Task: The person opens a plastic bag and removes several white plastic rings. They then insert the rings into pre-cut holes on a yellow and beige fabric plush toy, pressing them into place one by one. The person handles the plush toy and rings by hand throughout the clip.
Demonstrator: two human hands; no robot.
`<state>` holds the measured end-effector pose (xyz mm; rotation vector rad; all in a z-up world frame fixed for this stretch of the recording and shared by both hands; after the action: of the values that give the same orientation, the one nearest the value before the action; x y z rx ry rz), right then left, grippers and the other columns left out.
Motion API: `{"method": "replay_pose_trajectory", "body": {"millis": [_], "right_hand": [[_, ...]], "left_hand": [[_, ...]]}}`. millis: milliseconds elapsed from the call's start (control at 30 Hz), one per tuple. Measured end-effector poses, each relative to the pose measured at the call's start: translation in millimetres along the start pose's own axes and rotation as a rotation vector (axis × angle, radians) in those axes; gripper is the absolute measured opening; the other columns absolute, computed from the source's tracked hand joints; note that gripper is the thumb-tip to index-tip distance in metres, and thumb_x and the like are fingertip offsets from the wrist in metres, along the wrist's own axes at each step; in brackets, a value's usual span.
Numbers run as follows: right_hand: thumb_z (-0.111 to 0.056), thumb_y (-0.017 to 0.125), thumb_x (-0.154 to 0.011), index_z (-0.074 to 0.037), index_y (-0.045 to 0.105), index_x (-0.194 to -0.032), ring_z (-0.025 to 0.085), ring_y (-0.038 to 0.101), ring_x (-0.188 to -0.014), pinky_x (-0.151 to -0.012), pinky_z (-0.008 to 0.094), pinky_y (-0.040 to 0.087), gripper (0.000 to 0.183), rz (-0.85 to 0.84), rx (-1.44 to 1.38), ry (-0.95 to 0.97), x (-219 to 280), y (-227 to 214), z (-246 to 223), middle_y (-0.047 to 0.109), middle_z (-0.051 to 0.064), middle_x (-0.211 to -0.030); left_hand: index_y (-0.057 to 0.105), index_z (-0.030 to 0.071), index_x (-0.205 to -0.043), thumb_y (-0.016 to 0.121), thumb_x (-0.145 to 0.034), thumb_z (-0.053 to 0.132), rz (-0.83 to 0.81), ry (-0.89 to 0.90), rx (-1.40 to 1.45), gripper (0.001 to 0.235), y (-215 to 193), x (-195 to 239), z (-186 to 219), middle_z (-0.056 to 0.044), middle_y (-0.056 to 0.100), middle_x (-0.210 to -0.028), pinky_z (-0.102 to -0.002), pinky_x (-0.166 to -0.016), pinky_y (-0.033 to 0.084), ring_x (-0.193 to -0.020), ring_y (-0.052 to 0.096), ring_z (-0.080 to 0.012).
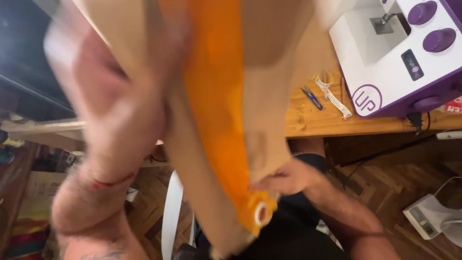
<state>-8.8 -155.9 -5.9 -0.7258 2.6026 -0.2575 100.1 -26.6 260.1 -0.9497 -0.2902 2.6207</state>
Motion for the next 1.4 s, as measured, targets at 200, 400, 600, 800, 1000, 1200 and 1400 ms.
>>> {"method": "replay_pose_trajectory", "body": {"millis": [200,400,600,800,1000,1200,1400], "right_hand": [[-0.032,0.073,-0.088,-0.005,0.075,-0.097,0.035,0.072,-0.078,-0.067,0.047,0.054,0.028,-0.211,0.214,0.793,70,58,182,0.075,0.015,-0.083],[-0.010,0.063,-0.095,0.014,0.068,-0.114,0.031,0.071,-0.098,-0.098,0.027,0.056,0.031,-0.195,-0.108,0.978,167,65,283,0.073,0.033,-0.103],[-0.031,0.066,-0.087,-0.003,0.079,-0.105,0.026,0.073,-0.086,-0.082,0.040,0.054,0.035,0.457,-0.286,1.335,128,32,294,0.076,0.012,-0.091],[-0.028,0.079,-0.077,-0.020,0.069,-0.126,0.036,0.070,-0.117,-0.099,0.049,0.058,0.051,-0.157,0.494,0.954,101,33,325,0.077,0.014,-0.118],[-0.031,0.060,-0.095,-0.022,0.063,-0.138,0.032,0.069,-0.121,-0.100,0.047,0.056,0.044,-0.105,0.697,0.731,14,7,205,0.072,0.007,-0.128],[-0.035,0.067,-0.097,-0.009,0.070,-0.123,0.035,0.058,-0.128,-0.111,0.047,0.042,0.037,-0.218,0.451,0.165,-12,110,221,0.063,0.018,-0.136],[-0.021,0.065,-0.099,-0.007,0.071,-0.105,0.031,0.061,-0.116,-0.102,0.044,0.045,0.016,-0.173,0.381,0.160,-10,87,166,0.067,0.011,-0.117]], "left_hand": [[0.078,0.000,-0.089,0.089,-0.070,0.010,-0.603,-0.503,0.275,0.024,82,145,-175,-0.009,0.080,-0.082,-0.040,-0.075,0.062,-0.076,0.069,-0.0179],[0.075,0.010,-0.088,0.081,-0.076,0.031,-0.405,-0.838,-0.420,0.025,42,268,-333,-0.012,0.074,-0.066,-0.044,-0.063,0.054,-0.071,0.076,-0.0323],[0.072,0.003,-0.094,0.084,-0.088,0.018,0.189,-0.776,0.100,0.021,-12,280,-407,-0.008,0.070,-0.072,-0.028,-0.057,0.054,-0.066,0.062,-0.0122],[0.060,0.000,-0.096,0.084,-0.086,0.008,0.396,-0.938,0.554,0.027,-14,306,-427,-0.018,0.067,-0.069,-0.039,-0.038,0.060,-0.051,0.070,-0.0272],[0.062,0.006,-0.074,0.083,-0.089,0.019,0.305,-0.723,0.012,0.029,-68,329,-383,-0.007,0.061,-0.063,-0.030,-0.055,0.046,-0.065,0.055,-0.0122],[0.060,0.015,-0.066,0.078,-0.087,0.039,0.212,-1.051,-0.406,0.037,-102,424,-355,0.004,0.049,-0.064,-0.031,-0.058,0.035,-0.062,0.042,-0.0111],[0.057,0.003,-0.105,0.078,-0.087,0.036,0.354,-0.846,-0.664,0.043,-126,430,-349,-0.013,0.061,-0.109,-0.039,-0.100,0.042,-0.105,0.059,-0.0291]]}}
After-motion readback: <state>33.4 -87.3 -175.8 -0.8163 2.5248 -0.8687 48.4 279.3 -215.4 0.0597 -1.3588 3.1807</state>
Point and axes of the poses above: each hand's wrist, its own x-axis away from the middle knuckle, its own y-axis out of the palm, z = x × y, the point moved 10 cm from there along -x, towards the middle knuckle
